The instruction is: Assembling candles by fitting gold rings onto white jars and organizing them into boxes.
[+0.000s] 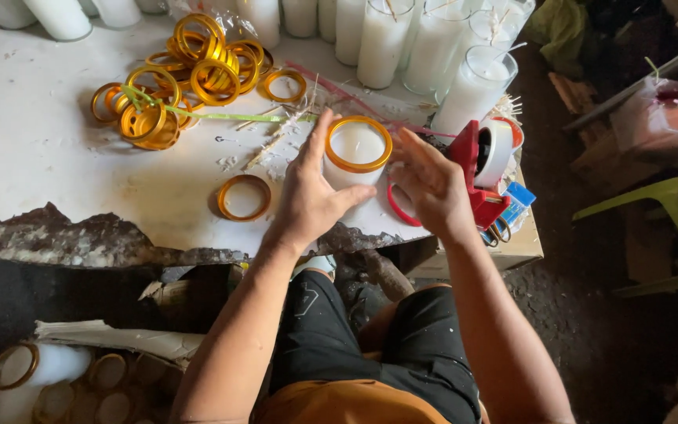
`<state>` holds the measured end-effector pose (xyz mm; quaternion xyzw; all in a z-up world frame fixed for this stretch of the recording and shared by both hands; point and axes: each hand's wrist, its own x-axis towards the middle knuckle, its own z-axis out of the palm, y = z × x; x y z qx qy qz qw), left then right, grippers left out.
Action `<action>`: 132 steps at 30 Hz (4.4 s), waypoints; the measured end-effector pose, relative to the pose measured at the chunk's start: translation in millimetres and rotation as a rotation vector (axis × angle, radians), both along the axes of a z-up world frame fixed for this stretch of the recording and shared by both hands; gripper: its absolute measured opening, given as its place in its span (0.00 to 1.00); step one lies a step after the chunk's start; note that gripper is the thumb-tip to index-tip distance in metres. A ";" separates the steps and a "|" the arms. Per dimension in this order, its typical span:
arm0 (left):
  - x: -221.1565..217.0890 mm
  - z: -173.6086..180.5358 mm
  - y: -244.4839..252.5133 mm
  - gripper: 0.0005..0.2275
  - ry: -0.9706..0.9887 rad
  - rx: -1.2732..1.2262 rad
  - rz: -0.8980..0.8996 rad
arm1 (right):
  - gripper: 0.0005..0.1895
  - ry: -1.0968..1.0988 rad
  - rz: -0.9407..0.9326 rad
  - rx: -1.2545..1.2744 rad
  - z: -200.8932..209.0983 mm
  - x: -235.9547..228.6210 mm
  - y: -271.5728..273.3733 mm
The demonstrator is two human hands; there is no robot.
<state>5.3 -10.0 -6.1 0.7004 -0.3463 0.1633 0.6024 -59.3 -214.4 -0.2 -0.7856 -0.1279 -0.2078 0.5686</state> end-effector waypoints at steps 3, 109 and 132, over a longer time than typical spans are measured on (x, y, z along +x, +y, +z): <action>3.1 2.2 17.5 0.53 0.039 0.084 -0.051 | 0.27 0.067 -0.140 -0.039 -0.8 -20.8 3.4; -77.6 -93.0 -187.5 0.21 0.963 -0.340 -0.810 | 0.31 -0.004 -0.710 0.209 24.8 -82.8 -57.7; -93.0 -65.0 -191.4 0.08 1.020 -0.310 -0.386 | 0.19 0.288 -0.668 0.405 -149.5 -256.3 -37.9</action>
